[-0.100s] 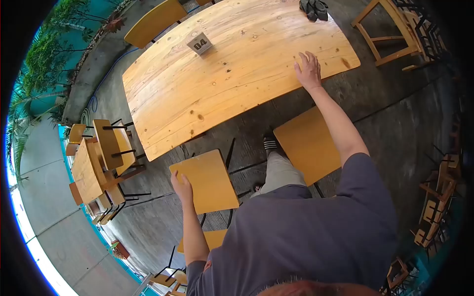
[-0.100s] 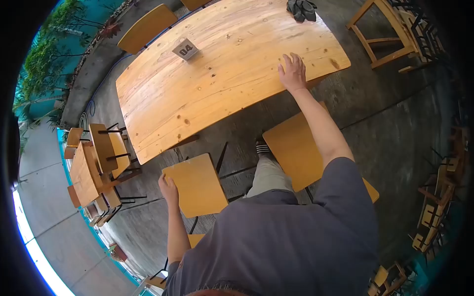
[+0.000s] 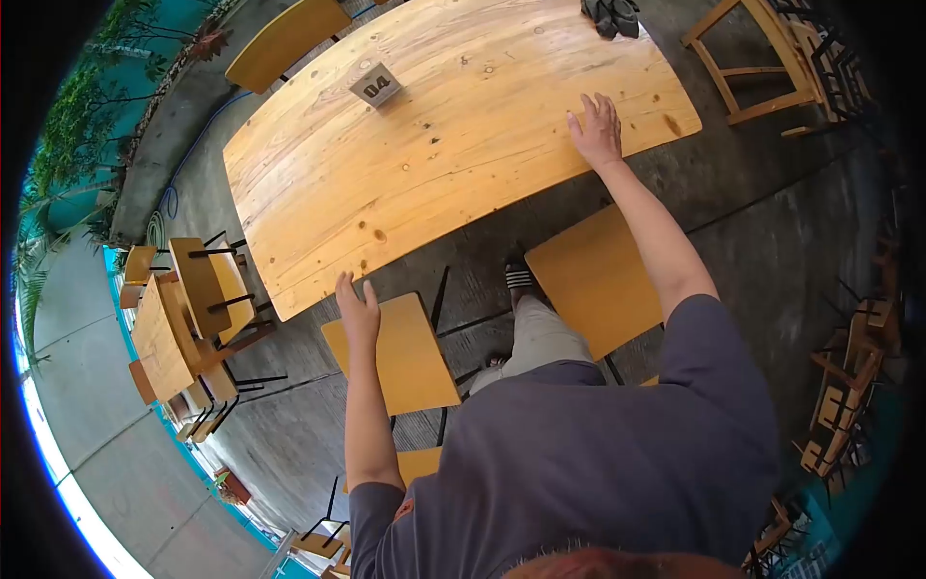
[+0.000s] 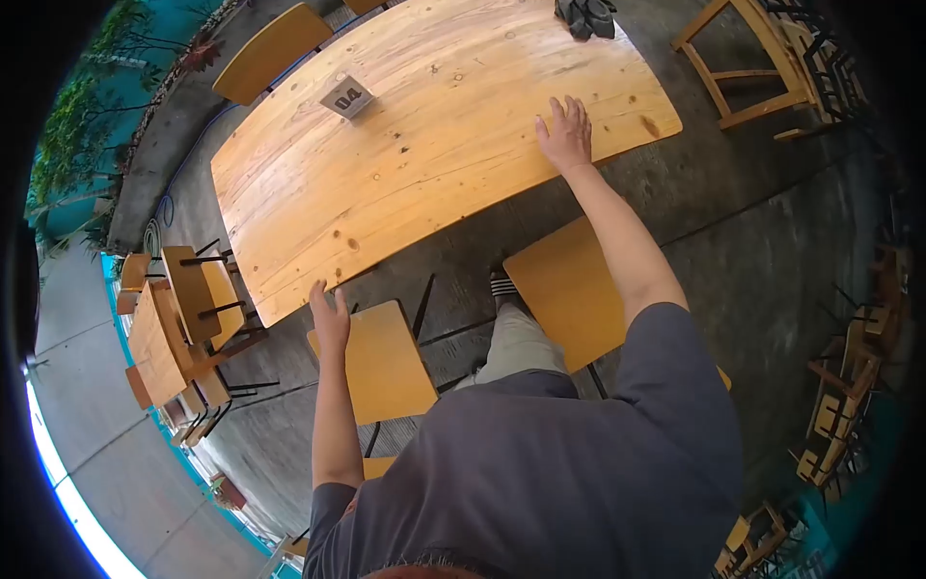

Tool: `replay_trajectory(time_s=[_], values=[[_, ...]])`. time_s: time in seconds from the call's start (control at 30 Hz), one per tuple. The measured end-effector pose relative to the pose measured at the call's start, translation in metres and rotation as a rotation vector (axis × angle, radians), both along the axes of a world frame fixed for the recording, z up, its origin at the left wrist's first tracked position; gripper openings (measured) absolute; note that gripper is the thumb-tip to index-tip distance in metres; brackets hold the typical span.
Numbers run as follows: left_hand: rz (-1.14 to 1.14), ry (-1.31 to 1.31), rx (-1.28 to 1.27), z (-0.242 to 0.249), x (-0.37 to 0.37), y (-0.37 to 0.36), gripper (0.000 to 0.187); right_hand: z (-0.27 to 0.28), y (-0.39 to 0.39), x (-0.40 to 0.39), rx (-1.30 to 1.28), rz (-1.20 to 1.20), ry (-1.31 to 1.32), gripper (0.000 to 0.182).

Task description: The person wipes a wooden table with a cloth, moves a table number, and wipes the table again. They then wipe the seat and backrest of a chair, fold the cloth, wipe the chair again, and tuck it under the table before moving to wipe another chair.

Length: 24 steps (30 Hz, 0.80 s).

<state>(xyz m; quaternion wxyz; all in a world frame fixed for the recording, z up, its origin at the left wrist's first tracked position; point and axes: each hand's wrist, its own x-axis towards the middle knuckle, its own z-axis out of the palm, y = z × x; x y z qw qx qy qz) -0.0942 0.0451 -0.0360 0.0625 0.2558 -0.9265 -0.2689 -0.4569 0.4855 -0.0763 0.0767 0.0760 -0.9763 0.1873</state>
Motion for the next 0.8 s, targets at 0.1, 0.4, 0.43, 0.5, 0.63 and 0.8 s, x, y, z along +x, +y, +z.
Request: replay_trajectory(time_s=[0.1,0.4,0.43,0.5,0.63,0.8], values=[[-0.080,0.037,-0.032,-0.007,-0.061,0.004,0.044,-0.034,-0.004,0.021,0.122,-0.003,0.000,0.061],[-0.101,-0.013,-0.365,-0.050,-0.104,0.028,0.053,-0.017,-0.002,0.027,0.143,0.054,0.063,0.062],[-0.096,0.015,-0.407,-0.054,-0.101,0.025,0.053,-0.015,-0.002,0.026,0.141,0.052,0.061,0.061],[-0.096,0.059,-0.420,-0.060,-0.097,0.018,0.050,-0.016,-0.004,0.028,0.156,0.061,0.049,0.061],[-0.065,0.151,-0.425,-0.070,-0.099,0.015,0.046,-0.024,-0.001,0.026,0.191,0.087,0.067,0.061],[-0.038,0.168,-0.393,-0.068,-0.104,0.012,0.046,-0.028,-0.002,0.023,0.199,0.115,0.138,0.059]])
